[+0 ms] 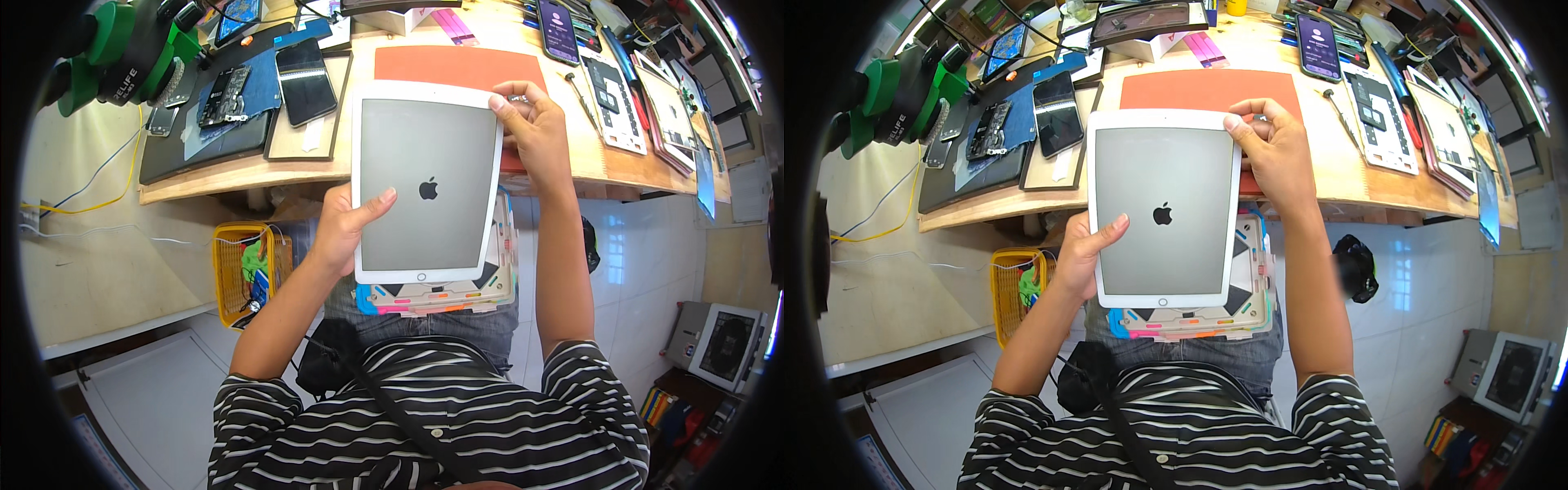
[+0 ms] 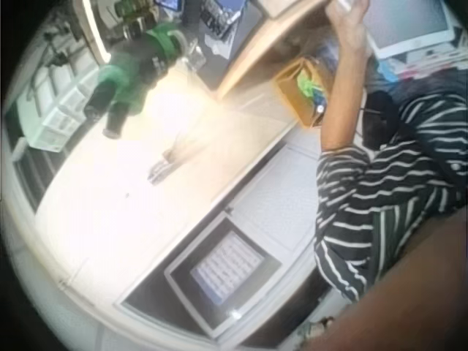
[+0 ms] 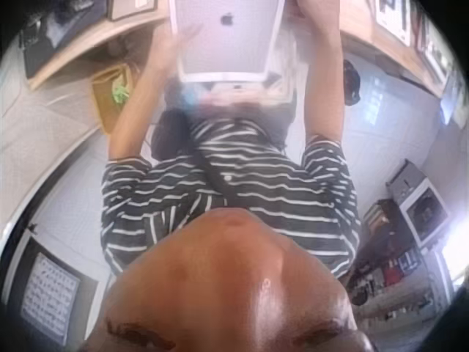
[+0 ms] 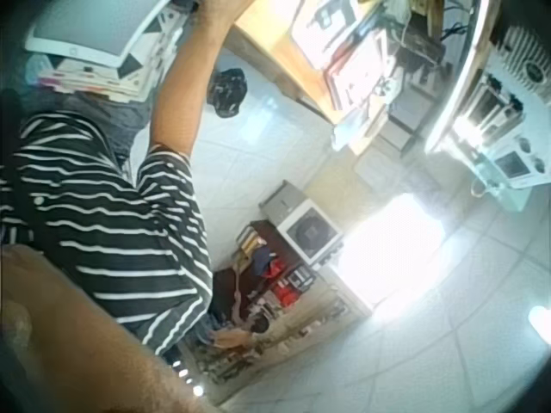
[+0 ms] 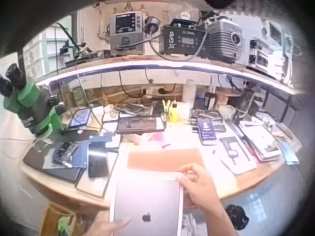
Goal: The person applies adhesive to the edges of a white tablet, then secures the device with rubber bands. They power on the tablet, enter a passcode, and navigate the interface to verify functionality.
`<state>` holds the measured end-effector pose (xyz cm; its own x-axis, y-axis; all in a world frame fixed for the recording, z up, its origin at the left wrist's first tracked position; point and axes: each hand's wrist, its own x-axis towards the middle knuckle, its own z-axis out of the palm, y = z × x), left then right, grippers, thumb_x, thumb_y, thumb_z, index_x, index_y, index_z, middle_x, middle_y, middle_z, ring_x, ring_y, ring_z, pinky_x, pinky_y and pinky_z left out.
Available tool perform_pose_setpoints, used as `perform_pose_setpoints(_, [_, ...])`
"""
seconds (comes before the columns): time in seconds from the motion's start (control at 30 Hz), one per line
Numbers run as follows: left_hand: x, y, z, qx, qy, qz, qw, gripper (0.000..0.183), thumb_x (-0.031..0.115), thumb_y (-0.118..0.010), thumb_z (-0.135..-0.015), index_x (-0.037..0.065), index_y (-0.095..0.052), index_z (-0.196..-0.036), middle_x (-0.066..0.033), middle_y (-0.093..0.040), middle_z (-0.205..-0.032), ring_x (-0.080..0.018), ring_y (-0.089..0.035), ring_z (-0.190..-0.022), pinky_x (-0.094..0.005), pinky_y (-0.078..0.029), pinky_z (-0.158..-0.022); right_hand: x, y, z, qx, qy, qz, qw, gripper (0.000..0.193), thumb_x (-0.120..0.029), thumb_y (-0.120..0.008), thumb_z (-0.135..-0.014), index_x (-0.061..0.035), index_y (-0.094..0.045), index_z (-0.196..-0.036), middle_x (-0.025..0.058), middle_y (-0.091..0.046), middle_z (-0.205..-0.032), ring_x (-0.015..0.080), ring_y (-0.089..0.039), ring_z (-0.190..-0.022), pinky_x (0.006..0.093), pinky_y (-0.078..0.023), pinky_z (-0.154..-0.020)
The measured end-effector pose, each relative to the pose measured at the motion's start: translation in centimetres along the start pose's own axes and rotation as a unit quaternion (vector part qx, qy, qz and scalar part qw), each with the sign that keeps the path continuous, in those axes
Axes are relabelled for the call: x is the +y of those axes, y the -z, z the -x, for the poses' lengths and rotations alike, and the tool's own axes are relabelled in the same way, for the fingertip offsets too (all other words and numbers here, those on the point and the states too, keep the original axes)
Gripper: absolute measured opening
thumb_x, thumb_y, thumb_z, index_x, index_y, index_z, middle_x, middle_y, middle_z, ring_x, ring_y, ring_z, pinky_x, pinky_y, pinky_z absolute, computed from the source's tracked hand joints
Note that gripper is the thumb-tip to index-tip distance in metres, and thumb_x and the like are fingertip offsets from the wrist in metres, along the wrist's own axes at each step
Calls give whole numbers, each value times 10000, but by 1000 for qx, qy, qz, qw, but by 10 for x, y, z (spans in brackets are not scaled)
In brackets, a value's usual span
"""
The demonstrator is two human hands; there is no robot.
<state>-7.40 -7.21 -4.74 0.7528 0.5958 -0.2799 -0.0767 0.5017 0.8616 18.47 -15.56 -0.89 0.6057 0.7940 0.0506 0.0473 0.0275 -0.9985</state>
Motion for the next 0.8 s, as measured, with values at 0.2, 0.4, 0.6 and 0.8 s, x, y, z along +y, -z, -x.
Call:
perform_pose_setpoints(0.2, [4, 2, 5, 14, -49, 4, 999, 274, 223, -662, -987, -35, -686, -1078, -112, -726, -956, -137, -690, -798, -282, -557, -725, 3, 10, 4, -9, 24, -58, 998, 248, -189, -653, -986, 26, -649, -1112, 96, -720, -848, 129, -701, -721, 239, -580, -599])
perform_pose_setpoints(0.4, [11, 5, 3, 17, -70, 80, 994, 516, 430, -478, -1061, -53, -626, -1165, -130, -704, -1016, -180, -707, -860, -310, -577, -761, -8, -5, 40, -23, -5, -95, 995, 282, -187, -632, -996, 47, -657, -1150, 94, -726, -875, 127, -707, -723, 237, -577, -597])
perform_pose_setpoints(0.6, [27, -9, -4, -7, -99, 164, 982, 642, 535, -326, -1073, -19, -503, -1347, -165, -641, -1198, -245, -678, -1062, -374, -575, -885, 1, -3, 66, -71, -28, -96, 992, 306, -221, -643, -1000, 56, -670, -1126, 52, -710, -839, 75, -663, -700, 215, -546, -609])
perform_pose_setpoints(0.8, [44, -7, -8, -76, -129, 202, 968, 605, 538, -358, -1066, 55, -484, -1408, -133, -610, -1285, -262, -627, -1168, -411, -533, -981, -4, 7, 78, -61, -9, -66, 996, 388, -310, -577, -1038, 55, -681, -1117, 97, -732, -890, 124, -699, -715, 234, -548, -607])
